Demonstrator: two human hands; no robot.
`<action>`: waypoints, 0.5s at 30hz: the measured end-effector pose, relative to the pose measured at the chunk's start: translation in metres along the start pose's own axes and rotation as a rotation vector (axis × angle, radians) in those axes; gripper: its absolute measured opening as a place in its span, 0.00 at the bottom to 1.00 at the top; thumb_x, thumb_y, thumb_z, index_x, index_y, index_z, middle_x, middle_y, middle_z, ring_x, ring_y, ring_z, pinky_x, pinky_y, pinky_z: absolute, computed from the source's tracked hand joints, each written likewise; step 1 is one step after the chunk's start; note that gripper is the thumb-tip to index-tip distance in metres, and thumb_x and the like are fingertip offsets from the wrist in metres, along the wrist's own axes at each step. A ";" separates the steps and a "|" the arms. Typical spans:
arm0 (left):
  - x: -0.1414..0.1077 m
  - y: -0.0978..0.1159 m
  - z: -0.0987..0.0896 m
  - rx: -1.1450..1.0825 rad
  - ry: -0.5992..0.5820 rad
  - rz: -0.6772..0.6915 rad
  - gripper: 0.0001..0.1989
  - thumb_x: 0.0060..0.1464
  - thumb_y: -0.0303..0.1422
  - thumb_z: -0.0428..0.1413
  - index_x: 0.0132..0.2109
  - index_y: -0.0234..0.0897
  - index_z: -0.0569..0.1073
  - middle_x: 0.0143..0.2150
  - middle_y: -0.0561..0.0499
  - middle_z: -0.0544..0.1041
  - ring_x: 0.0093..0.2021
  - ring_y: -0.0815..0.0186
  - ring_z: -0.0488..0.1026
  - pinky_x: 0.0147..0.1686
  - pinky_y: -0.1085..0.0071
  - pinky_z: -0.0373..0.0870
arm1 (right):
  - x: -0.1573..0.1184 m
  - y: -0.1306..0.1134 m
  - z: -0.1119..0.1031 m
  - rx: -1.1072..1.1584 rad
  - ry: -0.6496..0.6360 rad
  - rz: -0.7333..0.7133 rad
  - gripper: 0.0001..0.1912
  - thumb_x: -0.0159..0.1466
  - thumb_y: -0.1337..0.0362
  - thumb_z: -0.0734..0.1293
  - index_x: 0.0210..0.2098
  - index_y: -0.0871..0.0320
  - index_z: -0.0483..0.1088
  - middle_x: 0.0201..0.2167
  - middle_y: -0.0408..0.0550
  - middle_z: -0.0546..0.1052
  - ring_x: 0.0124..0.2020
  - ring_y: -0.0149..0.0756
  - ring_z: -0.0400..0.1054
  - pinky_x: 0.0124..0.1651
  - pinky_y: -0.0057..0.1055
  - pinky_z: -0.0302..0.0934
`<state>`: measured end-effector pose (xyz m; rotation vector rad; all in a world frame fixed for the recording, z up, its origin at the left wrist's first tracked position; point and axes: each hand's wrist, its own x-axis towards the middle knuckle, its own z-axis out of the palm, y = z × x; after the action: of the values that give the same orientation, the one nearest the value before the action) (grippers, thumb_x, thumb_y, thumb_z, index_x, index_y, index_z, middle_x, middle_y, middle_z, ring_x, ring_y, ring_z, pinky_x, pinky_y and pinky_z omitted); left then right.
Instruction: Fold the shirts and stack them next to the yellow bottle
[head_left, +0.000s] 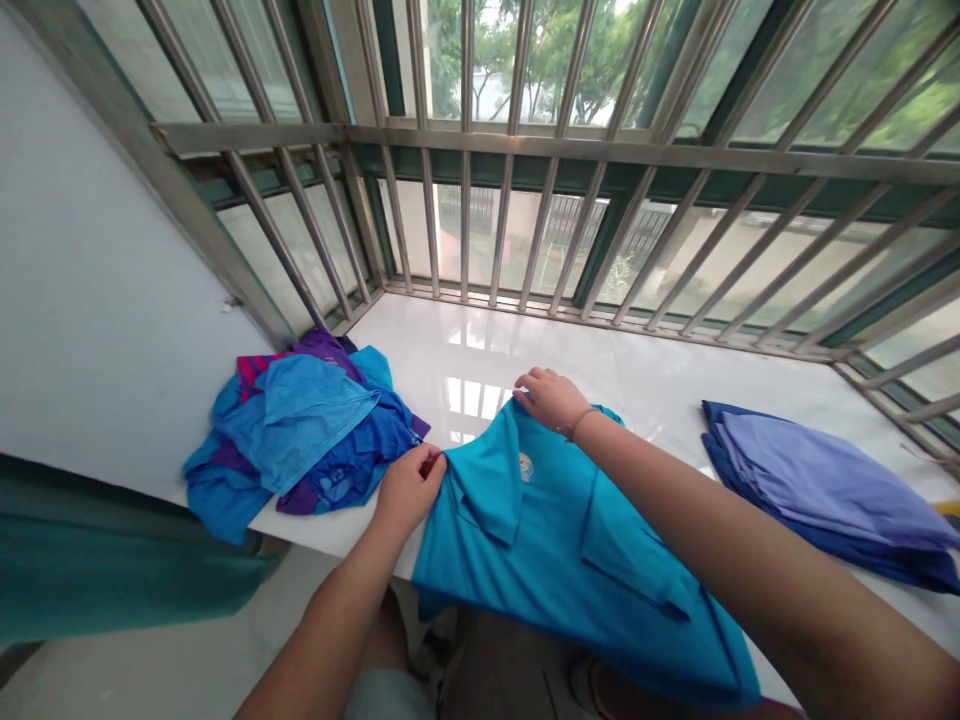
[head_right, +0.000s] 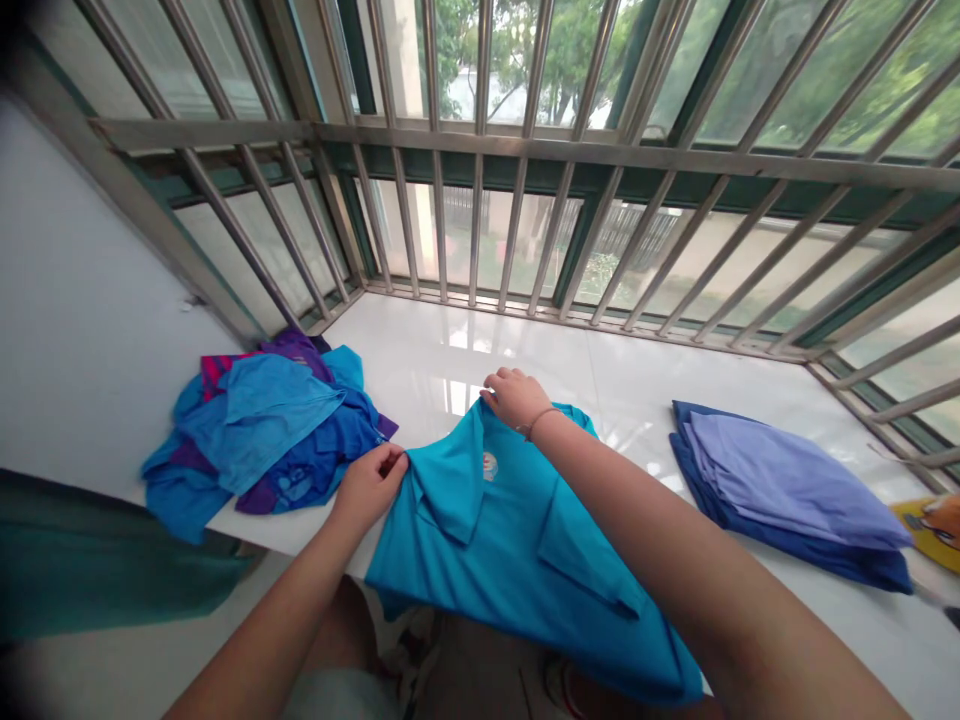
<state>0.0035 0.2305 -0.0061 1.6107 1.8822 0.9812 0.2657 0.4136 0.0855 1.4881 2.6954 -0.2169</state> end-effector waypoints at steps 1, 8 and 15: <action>0.000 0.001 0.000 0.007 -0.001 0.000 0.13 0.66 0.42 0.54 0.39 0.42 0.79 0.35 0.51 0.83 0.36 0.59 0.79 0.38 0.65 0.67 | -0.005 -0.005 0.002 0.005 0.013 0.054 0.24 0.81 0.55 0.55 0.65 0.58 0.74 0.64 0.65 0.76 0.66 0.56 0.69 0.66 0.46 0.62; -0.001 0.003 0.001 0.063 -0.002 0.001 0.11 0.66 0.40 0.54 0.38 0.42 0.77 0.34 0.51 0.82 0.35 0.60 0.78 0.37 0.66 0.66 | -0.051 -0.039 0.022 0.167 -0.280 0.227 0.31 0.73 0.37 0.66 0.31 0.57 0.79 0.31 0.61 0.81 0.40 0.56 0.79 0.46 0.45 0.70; -0.001 0.001 0.002 0.101 0.011 0.041 0.11 0.67 0.40 0.54 0.38 0.42 0.76 0.33 0.51 0.81 0.34 0.60 0.77 0.36 0.66 0.64 | -0.035 -0.048 0.022 0.635 -0.234 0.217 0.13 0.70 0.53 0.71 0.32 0.55 0.76 0.30 0.48 0.78 0.37 0.42 0.75 0.43 0.36 0.71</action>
<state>0.0064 0.2299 -0.0067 1.7110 1.9413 0.9265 0.2433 0.3556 0.0725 1.7309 2.3565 -1.2367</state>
